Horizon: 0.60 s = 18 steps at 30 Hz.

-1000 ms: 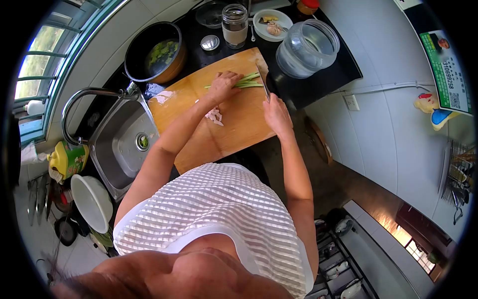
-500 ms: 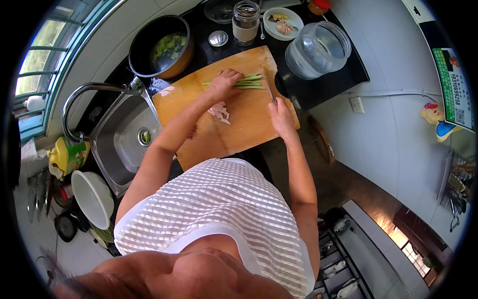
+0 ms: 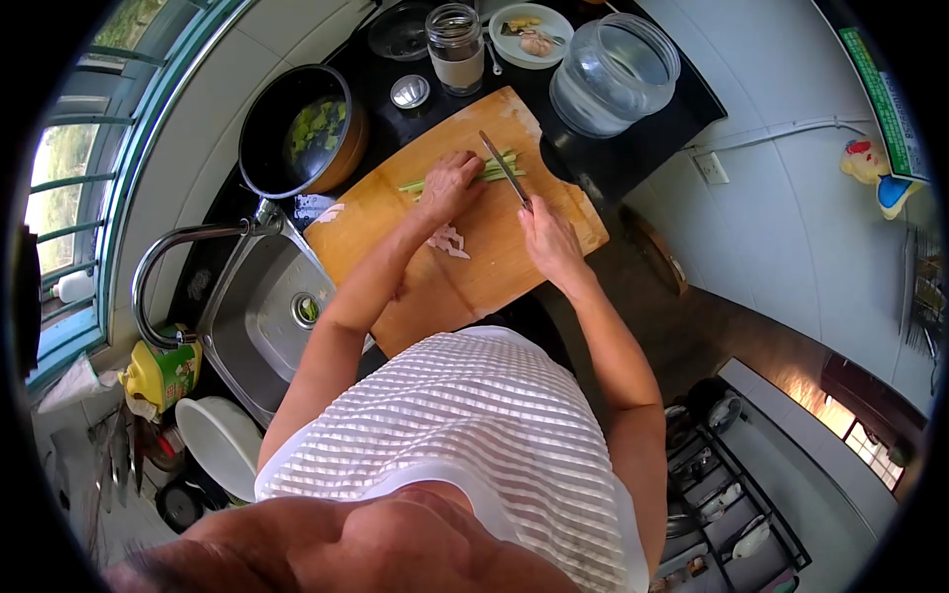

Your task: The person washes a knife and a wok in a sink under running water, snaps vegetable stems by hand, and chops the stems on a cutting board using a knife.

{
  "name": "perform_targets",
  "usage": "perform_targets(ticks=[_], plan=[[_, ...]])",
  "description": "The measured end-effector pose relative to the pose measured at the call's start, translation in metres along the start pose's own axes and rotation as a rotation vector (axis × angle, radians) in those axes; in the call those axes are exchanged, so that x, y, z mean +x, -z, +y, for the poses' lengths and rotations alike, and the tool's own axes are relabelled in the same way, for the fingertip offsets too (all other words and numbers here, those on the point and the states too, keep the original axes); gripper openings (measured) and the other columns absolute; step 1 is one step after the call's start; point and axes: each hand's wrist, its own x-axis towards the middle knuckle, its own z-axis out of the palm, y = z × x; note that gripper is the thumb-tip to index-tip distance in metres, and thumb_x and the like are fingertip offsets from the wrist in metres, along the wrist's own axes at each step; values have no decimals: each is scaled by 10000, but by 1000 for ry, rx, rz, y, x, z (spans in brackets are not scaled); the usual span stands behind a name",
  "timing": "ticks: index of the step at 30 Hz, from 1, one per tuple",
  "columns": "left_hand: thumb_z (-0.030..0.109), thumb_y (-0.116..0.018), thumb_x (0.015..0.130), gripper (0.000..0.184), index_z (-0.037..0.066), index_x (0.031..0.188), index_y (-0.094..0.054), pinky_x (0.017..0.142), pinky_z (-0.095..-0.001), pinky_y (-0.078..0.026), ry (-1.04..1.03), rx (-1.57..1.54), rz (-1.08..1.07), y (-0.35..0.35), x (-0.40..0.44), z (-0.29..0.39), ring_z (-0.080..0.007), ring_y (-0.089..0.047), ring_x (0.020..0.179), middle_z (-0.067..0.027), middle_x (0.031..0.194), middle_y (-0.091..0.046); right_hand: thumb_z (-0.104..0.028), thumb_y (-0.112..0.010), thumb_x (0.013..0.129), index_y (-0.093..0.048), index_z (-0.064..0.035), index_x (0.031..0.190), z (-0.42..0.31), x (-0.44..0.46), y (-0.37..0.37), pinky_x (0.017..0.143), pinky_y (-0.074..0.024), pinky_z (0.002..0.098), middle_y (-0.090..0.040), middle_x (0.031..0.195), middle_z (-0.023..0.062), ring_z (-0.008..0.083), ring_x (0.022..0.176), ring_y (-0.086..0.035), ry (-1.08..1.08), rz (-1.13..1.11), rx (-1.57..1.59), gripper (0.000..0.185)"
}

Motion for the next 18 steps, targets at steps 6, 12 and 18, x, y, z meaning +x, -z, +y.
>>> perform_targets(ticks=[6,12,18], plan=[[144,-661,615,363,87,952,-539,771,-362,-385,-122,-22,4,-7,16,4,-250,-484,954,-71,1006,-513,-201,-426,869,-444,30,1027,-1,-3,3,667,-410,464,-557,837,240,410,778,-530,-42,28,6,280],[123,-693,605,343,48,904,-543,765,-373,-423,-53,-154,140,12,13,-11,-299,-512,904,-127,998,-528,-199,-434,866,-462,16,1022,2,-10,11,666,-417,447,-562,842,215,404,771,-529,-88,71,117,267],[114,-688,612,310,64,876,-534,712,-369,-415,84,-192,37,41,-17,-30,-278,-516,853,-93,918,-538,-210,-417,882,-454,4,1037,-14,-10,11,635,-414,389,-552,790,197,350,733,-546,-21,-59,228,267]])
